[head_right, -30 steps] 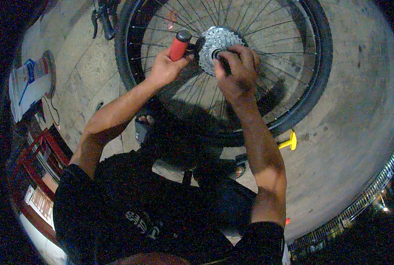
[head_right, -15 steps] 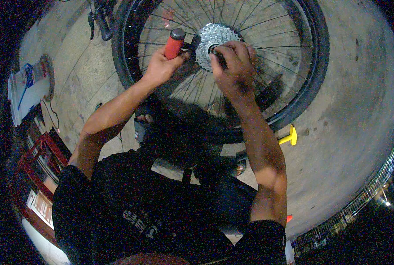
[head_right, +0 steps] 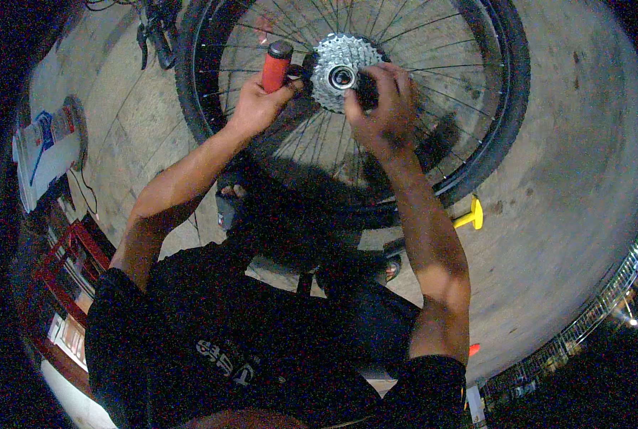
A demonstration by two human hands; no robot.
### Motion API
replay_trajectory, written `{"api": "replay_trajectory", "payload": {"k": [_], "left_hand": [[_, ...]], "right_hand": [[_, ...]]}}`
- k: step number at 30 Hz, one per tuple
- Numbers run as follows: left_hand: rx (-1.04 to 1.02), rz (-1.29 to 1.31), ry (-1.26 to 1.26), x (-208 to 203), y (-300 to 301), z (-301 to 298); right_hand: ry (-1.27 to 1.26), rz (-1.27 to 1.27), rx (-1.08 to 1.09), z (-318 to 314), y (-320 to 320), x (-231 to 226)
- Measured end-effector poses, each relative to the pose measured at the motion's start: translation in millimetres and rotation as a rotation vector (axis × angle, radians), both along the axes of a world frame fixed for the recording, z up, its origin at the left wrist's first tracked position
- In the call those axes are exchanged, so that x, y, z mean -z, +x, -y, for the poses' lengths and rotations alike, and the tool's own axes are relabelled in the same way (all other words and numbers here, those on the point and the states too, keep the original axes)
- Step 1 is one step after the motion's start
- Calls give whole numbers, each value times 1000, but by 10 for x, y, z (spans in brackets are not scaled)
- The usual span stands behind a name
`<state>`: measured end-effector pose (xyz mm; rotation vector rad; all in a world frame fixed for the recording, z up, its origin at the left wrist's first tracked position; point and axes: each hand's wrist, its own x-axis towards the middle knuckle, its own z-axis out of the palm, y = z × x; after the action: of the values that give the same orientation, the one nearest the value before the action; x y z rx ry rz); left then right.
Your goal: The person uses pliers to adjust the hub of a bicycle wheel, then uses a hammer and punch to tap the hub area repeatedly. The wheel remains on the floor throughout the task.
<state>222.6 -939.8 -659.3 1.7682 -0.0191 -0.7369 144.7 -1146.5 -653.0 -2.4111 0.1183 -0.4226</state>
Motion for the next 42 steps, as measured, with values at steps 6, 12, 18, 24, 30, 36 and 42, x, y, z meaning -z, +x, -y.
{"api": "replay_trajectory", "payload": {"k": [6, 12, 18, 24, 30, 36, 42], "left_hand": [[-31, 13, -12, 54, -31, 16], [-35, -40, -47, 88, -23, 9], [-30, 26, -55, 136, -35, 6], [-14, 12, -25, 91, -19, 9], [-16, -4, 4, 56, -40, 0], [0, -72, -9, -40, -67, -10], [103, 239, -111, 21, -216, -31]], "right_hand": [[11, -40, 4, -52, 21, 15], [18, -53, 10, -58, 6, 19], [41, 17, -14, -44, 7, 30], [59, 17, -83, 19, 41, 26], [28, -43, -146, 74, 75, -3], [10, -81, -252, 182, 134, -34], [-6, -105, -256, 196, 134, -75]]}}
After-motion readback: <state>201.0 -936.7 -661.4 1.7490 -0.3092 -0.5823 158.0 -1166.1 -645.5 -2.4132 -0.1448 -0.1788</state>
